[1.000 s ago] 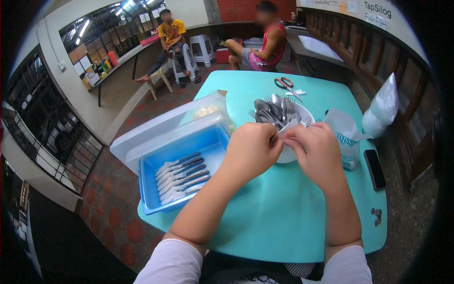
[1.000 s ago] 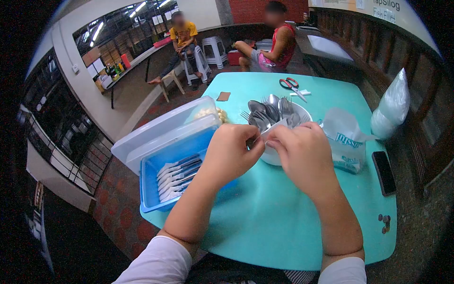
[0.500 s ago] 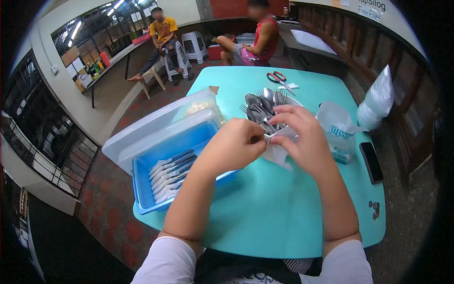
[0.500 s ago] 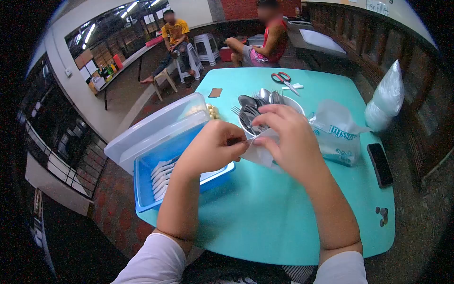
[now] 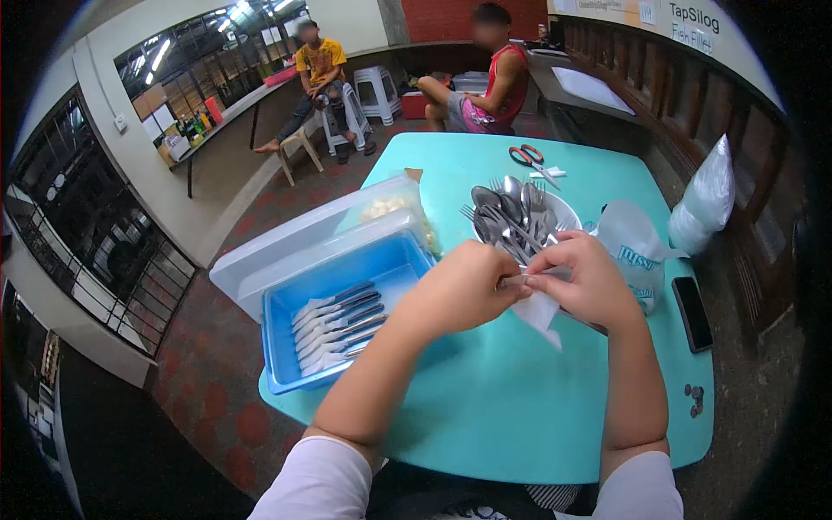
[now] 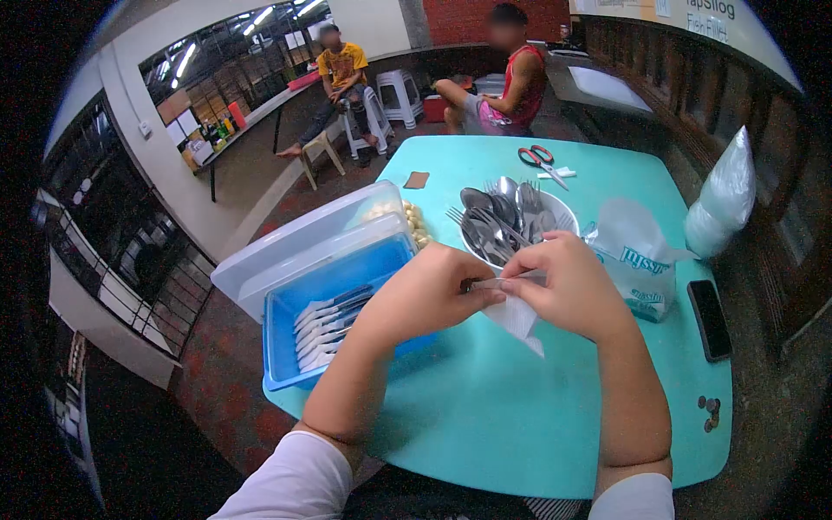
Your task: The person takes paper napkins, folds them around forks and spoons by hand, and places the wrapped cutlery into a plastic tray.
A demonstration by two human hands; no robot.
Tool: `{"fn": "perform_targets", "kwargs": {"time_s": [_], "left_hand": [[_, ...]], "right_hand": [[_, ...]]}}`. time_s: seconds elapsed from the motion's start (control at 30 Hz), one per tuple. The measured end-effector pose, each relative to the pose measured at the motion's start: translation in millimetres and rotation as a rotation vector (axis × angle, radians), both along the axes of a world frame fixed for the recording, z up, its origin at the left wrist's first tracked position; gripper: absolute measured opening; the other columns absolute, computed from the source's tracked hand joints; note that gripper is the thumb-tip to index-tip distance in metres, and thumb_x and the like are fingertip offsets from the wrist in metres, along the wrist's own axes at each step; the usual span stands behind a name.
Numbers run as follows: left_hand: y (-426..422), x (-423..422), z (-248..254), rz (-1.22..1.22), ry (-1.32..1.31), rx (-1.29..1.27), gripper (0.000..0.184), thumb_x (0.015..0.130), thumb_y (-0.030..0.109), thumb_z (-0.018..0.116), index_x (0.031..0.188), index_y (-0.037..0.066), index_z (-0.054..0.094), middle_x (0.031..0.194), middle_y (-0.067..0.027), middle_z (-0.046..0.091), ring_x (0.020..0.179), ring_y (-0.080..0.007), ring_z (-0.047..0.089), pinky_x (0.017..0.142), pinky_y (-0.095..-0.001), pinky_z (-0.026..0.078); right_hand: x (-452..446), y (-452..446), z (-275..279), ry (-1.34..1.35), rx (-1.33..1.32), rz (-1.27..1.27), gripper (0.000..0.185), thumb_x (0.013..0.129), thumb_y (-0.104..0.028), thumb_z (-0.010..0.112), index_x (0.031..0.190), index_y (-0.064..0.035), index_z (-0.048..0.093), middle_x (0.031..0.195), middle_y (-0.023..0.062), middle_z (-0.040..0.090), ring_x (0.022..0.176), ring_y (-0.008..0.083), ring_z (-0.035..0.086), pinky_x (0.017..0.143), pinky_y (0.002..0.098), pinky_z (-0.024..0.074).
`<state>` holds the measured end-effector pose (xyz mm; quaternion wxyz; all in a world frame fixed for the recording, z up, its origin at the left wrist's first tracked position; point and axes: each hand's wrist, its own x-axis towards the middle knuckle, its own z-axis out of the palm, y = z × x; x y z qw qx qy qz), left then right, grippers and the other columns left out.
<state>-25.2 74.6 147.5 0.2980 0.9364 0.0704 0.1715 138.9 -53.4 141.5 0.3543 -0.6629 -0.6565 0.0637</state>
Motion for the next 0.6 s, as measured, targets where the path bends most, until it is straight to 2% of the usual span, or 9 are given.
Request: {"fn": "perform_targets", "kwargs": {"time_s": [0.1,0.2,0.3,0.4,0.53,0.6], "left_hand": [[2.1,5.6,-12.2,-0.018,-0.078,-0.041,0.018,0.086,0.015,0.070,0.088,-0.003,0.069,0.067,-0.0196,0.062,0.055,-0.0224,0.057,0.055,-0.0358,0.046],[-2.6,9.3,-14.8,-0.026,-0.137,-0.063,0.017,0.086,0.014,0.070,0.086,-0.003,0.066,0.065,-0.0190,0.058,0.054,-0.0232,0.053,0.054,-0.0363,0.044],[-7.1,14.7,-18.7,-0.035,-0.191,-0.090,0.017,0.086,0.012,0.069,0.084,-0.004,0.062,0.065,-0.0192,0.055,0.054,-0.0245,0.051,0.054,-0.0368,0.042],[-10.9,17.4,-20.9,-0.038,-0.262,-0.081,0.017,0.086,0.012,0.069,0.083,-0.003,0.061,0.066,-0.0193,0.055,0.054,-0.0244,0.050,0.053,-0.0364,0.041],[-8.2,21.5,-25.3,0.039,-0.436,-0.006,0.015,0.087,0.011,0.069,0.086,-0.003,0.064,0.067,-0.0169,0.056,0.055,-0.0187,0.051,0.053,-0.0336,0.041],[-5.6,20.8,-24.2,0.153,-0.522,-0.037,0.016,0.089,0.013,0.069,0.089,-0.003,0.065,0.066,-0.0120,0.058,0.056,-0.0145,0.051,0.053,-0.0308,0.041]], "right_hand": [[3.9,-0.1,-6.1,-0.050,0.084,0.011,0.010,0.078,-0.017,0.072,0.079,-0.0071,0.073,0.074,0.0120,0.068,0.074,0.0302,0.065,0.099,0.0421,0.0434],[11.3,-3.4,-0.1,-0.048,0.025,0.002,0.012,0.076,-0.015,0.074,0.082,-0.0043,0.073,0.076,0.0109,0.070,0.072,0.0250,0.066,0.088,0.0369,0.0496],[16.6,-10.9,12.0,0.231,-0.070,-0.019,0.013,0.076,-0.010,0.075,0.085,-0.0010,0.074,0.079,0.0097,0.072,0.073,0.0177,0.067,0.075,0.0307,0.0516],[29.9,-17.0,11.1,0.175,0.090,-0.077,0.012,0.077,-0.005,0.075,0.087,0.0005,0.074,0.080,0.0086,0.072,0.076,0.0123,0.066,0.071,0.0286,0.0510],[33.1,-21.0,19.2,-0.078,0.519,-0.444,0.007,0.078,-0.002,0.074,0.084,-0.0003,0.073,0.077,0.0082,0.071,0.072,0.0127,0.064,0.067,0.0292,0.0498],[22.7,-26.2,32.6,-0.276,0.787,-0.581,0.006,0.078,-0.004,0.075,0.082,-0.0006,0.072,0.075,0.0078,0.070,0.070,0.0134,0.063,0.064,0.0292,0.0484]]}}
